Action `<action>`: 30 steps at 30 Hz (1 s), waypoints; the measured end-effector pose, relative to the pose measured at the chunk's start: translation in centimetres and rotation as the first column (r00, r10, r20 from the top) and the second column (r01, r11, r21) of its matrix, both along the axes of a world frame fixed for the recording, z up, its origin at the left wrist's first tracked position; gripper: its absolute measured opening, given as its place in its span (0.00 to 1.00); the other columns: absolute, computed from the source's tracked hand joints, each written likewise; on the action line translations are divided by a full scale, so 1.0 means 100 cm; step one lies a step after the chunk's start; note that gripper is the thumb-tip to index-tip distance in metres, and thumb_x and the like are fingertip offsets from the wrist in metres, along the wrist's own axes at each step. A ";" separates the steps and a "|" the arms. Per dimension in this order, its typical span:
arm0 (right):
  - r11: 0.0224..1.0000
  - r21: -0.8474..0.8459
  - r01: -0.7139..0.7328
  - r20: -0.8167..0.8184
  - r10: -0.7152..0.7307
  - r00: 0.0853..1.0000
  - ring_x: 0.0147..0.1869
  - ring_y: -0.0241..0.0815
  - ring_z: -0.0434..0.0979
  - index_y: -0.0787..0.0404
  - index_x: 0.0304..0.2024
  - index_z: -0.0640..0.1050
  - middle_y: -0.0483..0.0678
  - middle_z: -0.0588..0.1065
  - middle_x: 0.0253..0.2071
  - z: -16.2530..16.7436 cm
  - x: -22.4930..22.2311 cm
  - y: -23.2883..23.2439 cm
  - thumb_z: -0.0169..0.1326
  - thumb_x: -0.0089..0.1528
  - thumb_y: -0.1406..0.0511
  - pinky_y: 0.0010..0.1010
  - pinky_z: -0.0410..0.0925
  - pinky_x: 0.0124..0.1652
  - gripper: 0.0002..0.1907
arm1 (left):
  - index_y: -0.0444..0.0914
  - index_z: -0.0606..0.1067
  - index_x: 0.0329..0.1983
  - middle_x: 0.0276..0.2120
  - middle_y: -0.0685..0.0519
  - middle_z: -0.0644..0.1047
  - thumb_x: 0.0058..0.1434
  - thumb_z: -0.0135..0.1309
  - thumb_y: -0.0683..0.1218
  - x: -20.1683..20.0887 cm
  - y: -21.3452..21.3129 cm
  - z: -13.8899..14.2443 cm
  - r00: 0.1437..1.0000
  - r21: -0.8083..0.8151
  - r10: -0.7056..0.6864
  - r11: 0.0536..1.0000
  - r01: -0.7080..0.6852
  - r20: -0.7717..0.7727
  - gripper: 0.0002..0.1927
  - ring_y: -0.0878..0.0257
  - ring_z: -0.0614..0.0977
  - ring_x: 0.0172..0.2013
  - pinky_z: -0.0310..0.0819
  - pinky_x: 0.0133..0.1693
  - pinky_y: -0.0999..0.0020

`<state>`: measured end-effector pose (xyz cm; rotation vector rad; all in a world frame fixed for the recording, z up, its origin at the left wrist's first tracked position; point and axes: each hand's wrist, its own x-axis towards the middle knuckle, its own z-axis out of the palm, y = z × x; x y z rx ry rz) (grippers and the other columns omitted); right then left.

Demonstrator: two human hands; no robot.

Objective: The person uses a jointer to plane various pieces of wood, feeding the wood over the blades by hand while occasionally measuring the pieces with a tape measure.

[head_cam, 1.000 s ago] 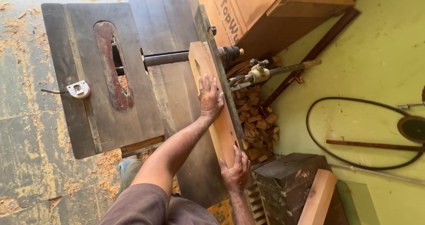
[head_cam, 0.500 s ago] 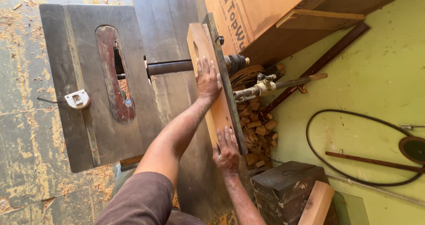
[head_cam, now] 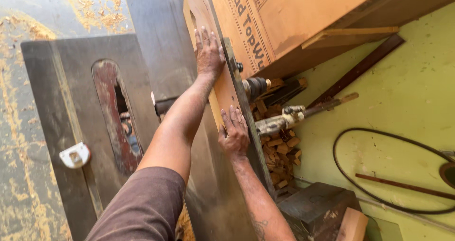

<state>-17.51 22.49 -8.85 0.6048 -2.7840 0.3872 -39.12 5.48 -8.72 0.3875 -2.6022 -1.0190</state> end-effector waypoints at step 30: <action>0.902 -0.041 0.430 0.520 -0.348 0.780 0.65 0.59 0.67 0.48 0.75 0.54 0.62 0.66 0.63 0.067 -0.240 -0.249 0.62 0.51 0.65 0.49 0.62 0.62 0.51 | 0.38 0.81 0.52 0.53 0.46 0.83 0.68 0.51 0.47 0.363 -0.278 0.032 0.980 0.623 0.196 0.761 -0.182 0.047 0.15 0.57 0.83 0.55 0.76 0.60 0.61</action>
